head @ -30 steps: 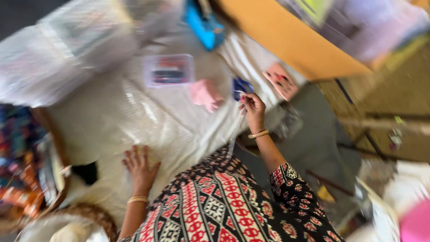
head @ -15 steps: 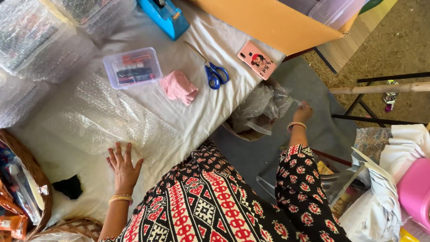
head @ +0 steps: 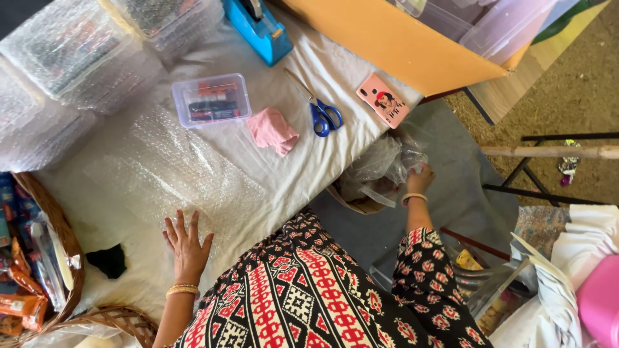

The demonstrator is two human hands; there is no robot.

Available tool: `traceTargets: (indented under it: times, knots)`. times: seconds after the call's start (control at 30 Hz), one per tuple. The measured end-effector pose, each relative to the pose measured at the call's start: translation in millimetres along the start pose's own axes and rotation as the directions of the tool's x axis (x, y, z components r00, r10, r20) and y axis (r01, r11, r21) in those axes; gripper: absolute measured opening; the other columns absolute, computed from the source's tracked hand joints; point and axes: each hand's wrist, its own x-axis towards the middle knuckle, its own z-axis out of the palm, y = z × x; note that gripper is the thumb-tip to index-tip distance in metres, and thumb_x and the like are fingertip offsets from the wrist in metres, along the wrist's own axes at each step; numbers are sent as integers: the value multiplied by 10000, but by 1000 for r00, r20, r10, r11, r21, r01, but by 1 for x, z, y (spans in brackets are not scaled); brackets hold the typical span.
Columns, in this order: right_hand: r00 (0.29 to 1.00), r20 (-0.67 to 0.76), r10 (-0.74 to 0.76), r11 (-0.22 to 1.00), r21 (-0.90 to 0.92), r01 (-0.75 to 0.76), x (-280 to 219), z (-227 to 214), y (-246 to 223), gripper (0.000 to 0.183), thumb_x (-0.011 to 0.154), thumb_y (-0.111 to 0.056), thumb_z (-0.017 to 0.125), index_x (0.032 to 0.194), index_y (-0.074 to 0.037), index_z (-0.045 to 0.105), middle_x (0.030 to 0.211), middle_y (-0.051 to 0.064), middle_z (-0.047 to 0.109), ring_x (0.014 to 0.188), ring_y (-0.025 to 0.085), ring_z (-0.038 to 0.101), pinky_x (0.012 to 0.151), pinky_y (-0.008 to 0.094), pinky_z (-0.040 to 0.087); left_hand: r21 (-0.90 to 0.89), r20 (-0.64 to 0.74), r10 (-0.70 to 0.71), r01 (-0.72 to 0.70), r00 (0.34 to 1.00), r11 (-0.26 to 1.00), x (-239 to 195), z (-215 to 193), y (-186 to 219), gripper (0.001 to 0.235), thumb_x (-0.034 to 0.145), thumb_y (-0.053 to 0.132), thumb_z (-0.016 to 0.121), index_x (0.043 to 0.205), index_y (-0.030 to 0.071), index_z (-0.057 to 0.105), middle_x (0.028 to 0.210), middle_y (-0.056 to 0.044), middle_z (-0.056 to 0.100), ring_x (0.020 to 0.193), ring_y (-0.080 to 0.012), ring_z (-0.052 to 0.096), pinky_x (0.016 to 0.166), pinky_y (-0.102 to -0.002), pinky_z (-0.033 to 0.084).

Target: Packing small items into a plastic box and wrapping it in bubble wrap.

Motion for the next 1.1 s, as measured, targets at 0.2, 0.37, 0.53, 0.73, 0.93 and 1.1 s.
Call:
traceTargets:
  times: [0.2, 0.37, 0.53, 0.73, 0.93, 1.1]
  knots:
    - [986, 139, -94, 892, 451, 21, -52, 10, -151, 254, 946, -61, 736, 1184, -42, 650, 1188, 107, 610, 1074, 221, 632, 961, 350, 525, -12, -22, -73, 73, 997, 997, -7, -1, 3, 775, 859, 392, 695, 1555, 222, 402, 1690, -169, 218, 1570, -475, 80, 1245, -630, 94]
    - [981, 149, -124, 792, 611, 7, -86, -13, -289, 234, 990, -127, 706, 1198, -46, 634, 1178, 93, 548, 1033, 214, 607, 943, 340, 513, -5, -37, -77, 77, 996, 997, -6, 8, -4, 786, 863, 382, 705, 1563, 221, 385, 1681, -168, 221, 1562, -466, 92, 1246, -620, 104]
    - [924, -84, -374, 786, 500, 363, -96, -42, -386, 171, 1034, -128, 697, 1166, -52, 617, 1182, 101, 542, 1146, 255, 511, 982, 366, 480, -10, -37, -68, 67, 997, 998, 7, 0, -8, 821, 848, 349, 718, 1577, 210, 367, 1673, -179, 221, 1551, -470, 99, 1249, -599, 121]
    - [606, 100, -789, 555, 536, 636, -91, -28, -486, 300, 1005, -238, 697, 1236, -63, 621, 1259, 116, 573, 1259, 319, 502, 1121, 471, 384, -38, -40, -110, 108, 993, 993, 9, -14, -10, 841, 819, 249, 754, 1569, 223, 375, 1669, -150, 239, 1556, -468, 103, 1252, -574, 153]
    - [480, 140, -866, 462, 589, 663, -77, 68, -548, 550, 972, -270, 733, 1408, -19, 510, 1351, 214, 548, 1275, 395, 475, 1104, 501, 360, -51, -84, -108, 104, 991, 993, -8, -16, -1, 780, 806, 169, 754, 1519, 226, 441, 1662, -139, 242, 1541, -472, 101, 1252, -568, 173]
    - [602, 189, -776, 569, 621, 538, -65, 155, -566, 816, 796, -341, 942, 1395, -6, 500, 1296, 225, 590, 1195, 403, 558, 1014, 486, 475, -69, -79, -141, 136, 987, 988, -23, -17, 7, 761, 817, 274, 774, 1511, 232, 462, 1660, -117, 252, 1547, -456, 127, 1238, -561, 206]
